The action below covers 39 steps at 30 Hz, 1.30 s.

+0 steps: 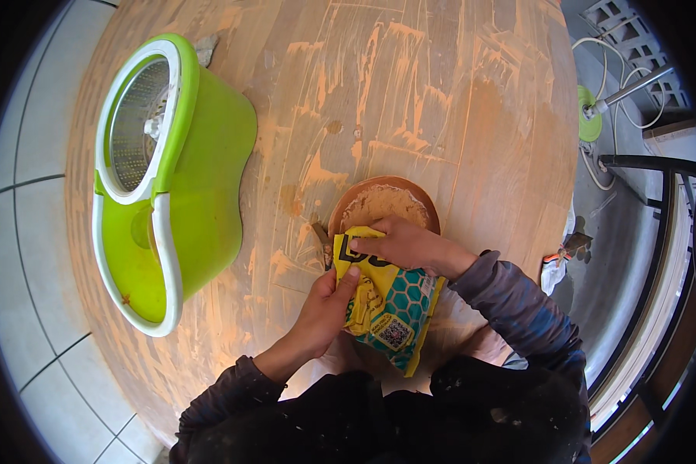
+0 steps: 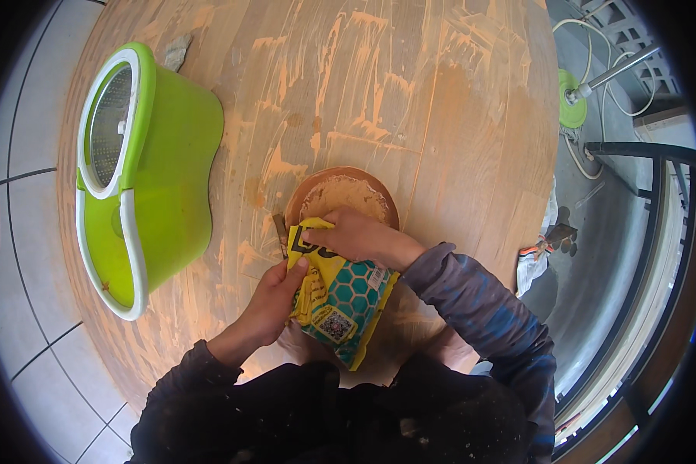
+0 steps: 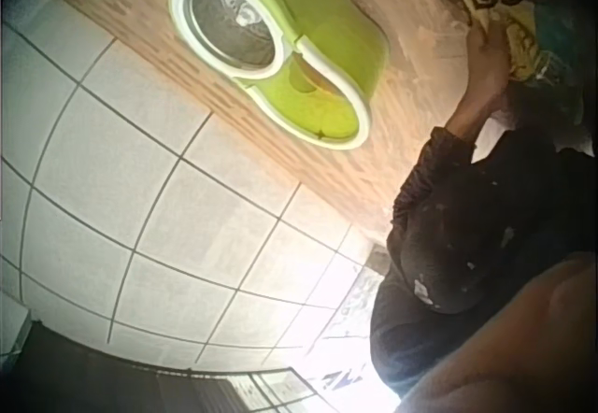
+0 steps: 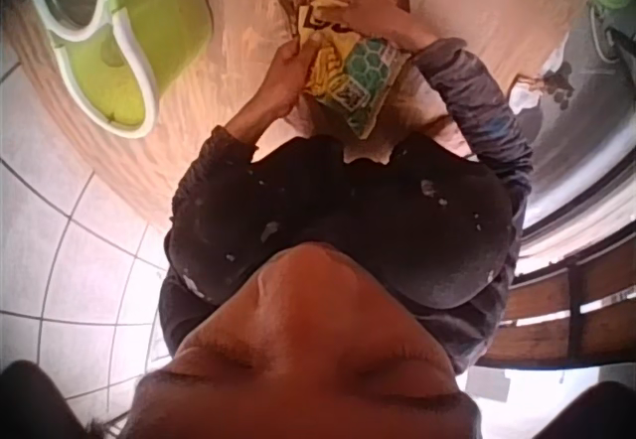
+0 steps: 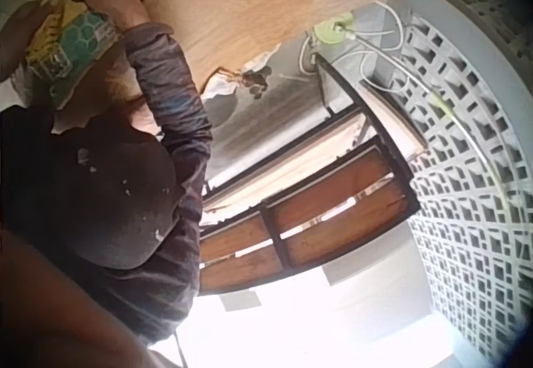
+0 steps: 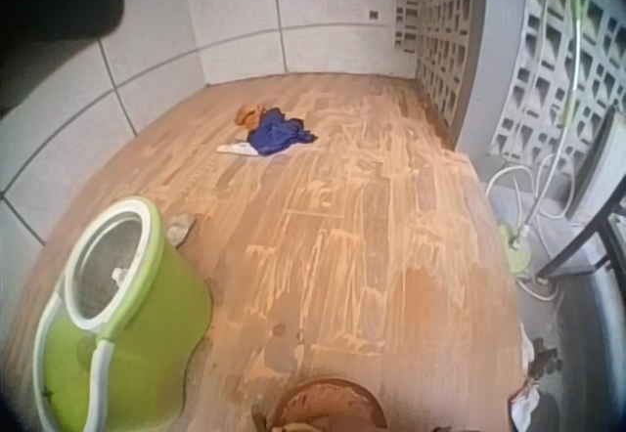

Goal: The person pours grout powder from a bag into a bowl containing liquid, stirs the mixture using a putty knife, and spreads the paste into the gaps of a tiled floor using a putty knife and a small block of wood while occasionally wiping the area with a cloth.

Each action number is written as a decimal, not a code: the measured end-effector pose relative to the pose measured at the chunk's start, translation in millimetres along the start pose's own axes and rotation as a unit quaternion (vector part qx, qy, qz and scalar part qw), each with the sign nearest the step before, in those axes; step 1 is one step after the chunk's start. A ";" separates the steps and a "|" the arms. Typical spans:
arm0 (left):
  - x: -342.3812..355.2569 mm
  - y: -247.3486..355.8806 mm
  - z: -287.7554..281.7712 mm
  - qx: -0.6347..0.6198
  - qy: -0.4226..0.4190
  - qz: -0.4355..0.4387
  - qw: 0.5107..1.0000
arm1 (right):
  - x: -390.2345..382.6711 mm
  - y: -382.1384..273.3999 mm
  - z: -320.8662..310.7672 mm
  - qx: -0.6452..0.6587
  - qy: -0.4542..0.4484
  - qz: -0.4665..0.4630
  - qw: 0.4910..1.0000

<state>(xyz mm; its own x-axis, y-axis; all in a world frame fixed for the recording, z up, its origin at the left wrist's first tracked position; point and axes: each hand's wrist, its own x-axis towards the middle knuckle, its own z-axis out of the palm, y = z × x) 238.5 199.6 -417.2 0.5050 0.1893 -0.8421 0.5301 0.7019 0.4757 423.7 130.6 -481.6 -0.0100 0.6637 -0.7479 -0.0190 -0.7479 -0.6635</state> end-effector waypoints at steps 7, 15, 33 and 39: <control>18.0 1.0 3.3 0.020 0.031 0.036 0.999 | -5.1 -5.5 -7.8 0.048 0.061 -0.026 0.997; 23.2 1.9 15.0 0.078 -0.024 0.028 0.996 | -37.6 16.2 -5.1 0.196 0.084 -0.044 0.976; 4.4 -23.0 4.9 0.142 -0.041 0.052 0.988 | -91.2 47.5 22.8 0.293 0.041 -0.028 0.955; -22.6 6.4 5.2 0.222 -0.085 0.151 0.960 | -130.7 39.1 20.8 0.037 0.156 -0.234 0.959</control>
<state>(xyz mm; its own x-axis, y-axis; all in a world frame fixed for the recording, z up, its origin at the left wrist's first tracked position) 234.1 196.3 -393.8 0.7649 0.1969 -0.6134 0.5611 0.2643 0.7844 403.5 14.8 -409.4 0.3156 0.8836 -0.3458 -0.0201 -0.3581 -0.9335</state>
